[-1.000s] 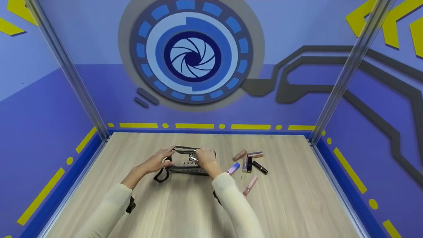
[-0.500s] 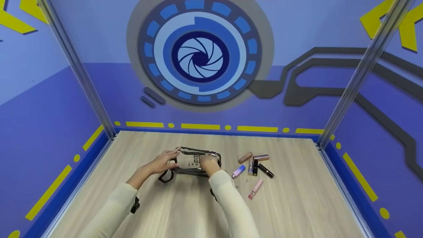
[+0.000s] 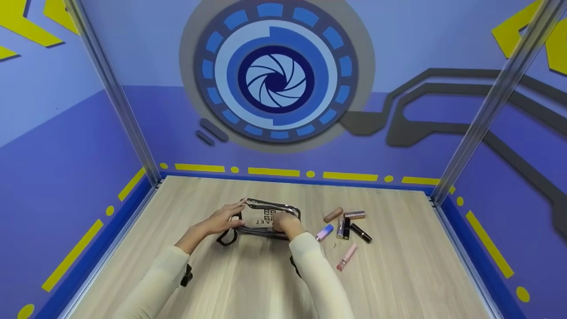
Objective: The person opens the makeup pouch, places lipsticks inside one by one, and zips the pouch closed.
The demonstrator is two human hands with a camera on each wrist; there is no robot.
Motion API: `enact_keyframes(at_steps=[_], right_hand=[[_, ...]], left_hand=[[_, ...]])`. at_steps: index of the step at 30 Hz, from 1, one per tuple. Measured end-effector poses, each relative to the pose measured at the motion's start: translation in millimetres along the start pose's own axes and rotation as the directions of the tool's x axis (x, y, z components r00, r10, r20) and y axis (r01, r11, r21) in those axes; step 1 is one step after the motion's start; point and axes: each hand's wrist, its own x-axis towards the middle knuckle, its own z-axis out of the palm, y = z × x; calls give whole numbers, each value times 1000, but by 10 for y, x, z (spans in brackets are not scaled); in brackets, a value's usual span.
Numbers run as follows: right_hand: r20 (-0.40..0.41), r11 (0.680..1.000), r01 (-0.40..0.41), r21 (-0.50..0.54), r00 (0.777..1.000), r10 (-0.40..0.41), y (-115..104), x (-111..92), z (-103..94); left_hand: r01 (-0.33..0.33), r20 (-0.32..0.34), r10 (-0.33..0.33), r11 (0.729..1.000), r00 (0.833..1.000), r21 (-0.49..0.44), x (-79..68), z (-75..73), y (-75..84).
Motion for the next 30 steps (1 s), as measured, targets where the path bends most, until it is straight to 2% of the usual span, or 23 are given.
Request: enact_keyframes(at_steps=[1,3,5,7,8,9,12,14,16,20,22,25,27,30], right_hand=[[-16,1000,28,-3,999,-28,56,58,27],[-22,999,34,4,999,-34,59,33,-30],[-40,997,74,33,997,-73,69,-13,-106],[-79,988,142,59,987,-137,76,-89,-195],[-88,984,157,83,985,-149,27,-194,-286],[-117,975,196,101,976,-185,39,-241,-331],[-263,948,315,54,920,-290,109,-394,-458],[-328,938,347,23,888,-321,188,-493,-533],[-369,935,354,-4,869,-331,292,-584,-584],[-373,937,350,10,871,-321,563,-742,-594],[-363,940,339,24,880,-308,703,-796,-535],[-326,950,307,47,904,-276,898,-827,-375],[-308,964,258,65,924,-227,1008,-824,-233],[-317,979,199,40,932,-176,1164,-798,11]], left_hand=[[7,5,-7,1000,1000,-4,1,-2,1],[23,14,-22,1000,1000,-18,15,-8,11],[36,21,-36,999,999,-31,29,-15,21],[52,27,-51,998,998,-37,44,-23,25],[57,26,-56,998,998,-38,53,-26,24],[61,26,-61,998,998,-35,61,-30,23],[64,21,-63,998,998,-27,74,-42,21],[65,18,-65,998,998,-24,81,-50,20],[72,17,-71,997,997,-28,83,-55,16],[82,8,-81,995,997,-55,104,-46,12],[83,3,-83,993,997,-82,104,-37,8],[93,3,-93,989,996,-119,89,-24,4],[93,-6,-95,986,995,-138,83,-21,3],[91,-14,-94,986,996,-138,86,-22,15]])
